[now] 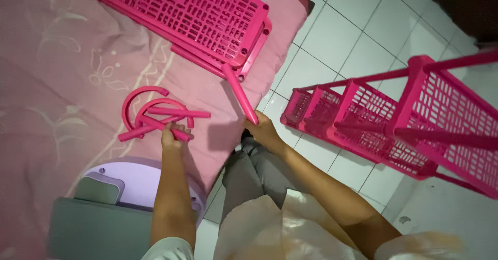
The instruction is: The person assembles a pink plastic shelving unit by inserting cylindrical legs into corner holes of stacked trays and adding additional trays to build height. The person handles trays and legs by hand, repeatedly inserting and adjusting components to form a multi-tiered rack.
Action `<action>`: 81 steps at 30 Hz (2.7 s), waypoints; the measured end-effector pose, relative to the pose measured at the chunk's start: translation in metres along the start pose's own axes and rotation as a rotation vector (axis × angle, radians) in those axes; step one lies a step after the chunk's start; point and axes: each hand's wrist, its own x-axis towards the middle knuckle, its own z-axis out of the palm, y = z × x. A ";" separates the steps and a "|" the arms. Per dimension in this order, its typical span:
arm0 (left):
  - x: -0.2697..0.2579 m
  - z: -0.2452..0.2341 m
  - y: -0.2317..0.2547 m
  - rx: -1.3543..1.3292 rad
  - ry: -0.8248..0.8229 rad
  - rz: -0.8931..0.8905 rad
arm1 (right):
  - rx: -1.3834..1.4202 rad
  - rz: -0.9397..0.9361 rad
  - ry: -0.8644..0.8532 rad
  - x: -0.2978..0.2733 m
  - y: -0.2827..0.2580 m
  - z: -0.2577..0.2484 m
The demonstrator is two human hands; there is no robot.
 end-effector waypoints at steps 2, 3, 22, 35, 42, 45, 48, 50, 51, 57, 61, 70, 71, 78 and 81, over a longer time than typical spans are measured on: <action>-0.005 -0.009 0.004 0.203 0.140 0.010 | 0.094 0.006 0.000 -0.011 0.001 0.000; -0.007 -0.011 0.010 0.293 0.202 0.006 | 0.130 -0.049 -0.003 -0.015 0.002 0.001; -0.372 0.154 -0.154 1.101 -0.767 0.026 | -0.373 -0.543 0.217 -0.218 -0.017 -0.125; -0.487 0.214 -0.427 1.432 -1.333 0.263 | 0.087 -0.743 0.867 -0.372 0.180 -0.330; -0.499 0.252 -0.538 1.474 -1.540 0.972 | 0.514 -0.642 1.213 -0.434 0.294 -0.507; -0.499 0.267 -0.548 1.557 -1.485 1.116 | 0.394 -0.634 1.371 -0.438 0.340 -0.568; -0.496 0.277 -0.555 1.690 -1.416 1.237 | 0.366 -0.670 1.451 -0.425 0.375 -0.616; -0.491 0.283 -0.560 1.788 -1.365 1.308 | 0.438 -0.617 1.456 -0.411 0.389 -0.638; -0.488 0.287 -0.564 1.841 -1.337 1.327 | 0.408 -0.601 1.463 -0.404 0.393 -0.645; -0.473 0.312 -0.587 2.194 -1.270 1.350 | 0.587 -0.419 1.336 -0.379 0.391 -0.648; -0.469 0.316 -0.599 2.375 -1.240 1.232 | 0.626 -0.425 1.272 -0.370 0.398 -0.636; -0.465 0.304 -0.623 2.566 -1.029 1.211 | 0.488 -0.615 1.230 -0.350 0.433 -0.650; -0.464 0.303 -0.630 2.538 -0.969 1.223 | 0.454 -0.605 1.229 -0.349 0.435 -0.652; -0.454 0.300 -0.680 2.500 -0.769 1.254 | 0.491 -0.639 1.089 -0.347 0.436 -0.675; -0.453 0.298 -0.701 2.439 -0.833 1.304 | 0.534 -0.702 1.028 -0.345 0.432 -0.688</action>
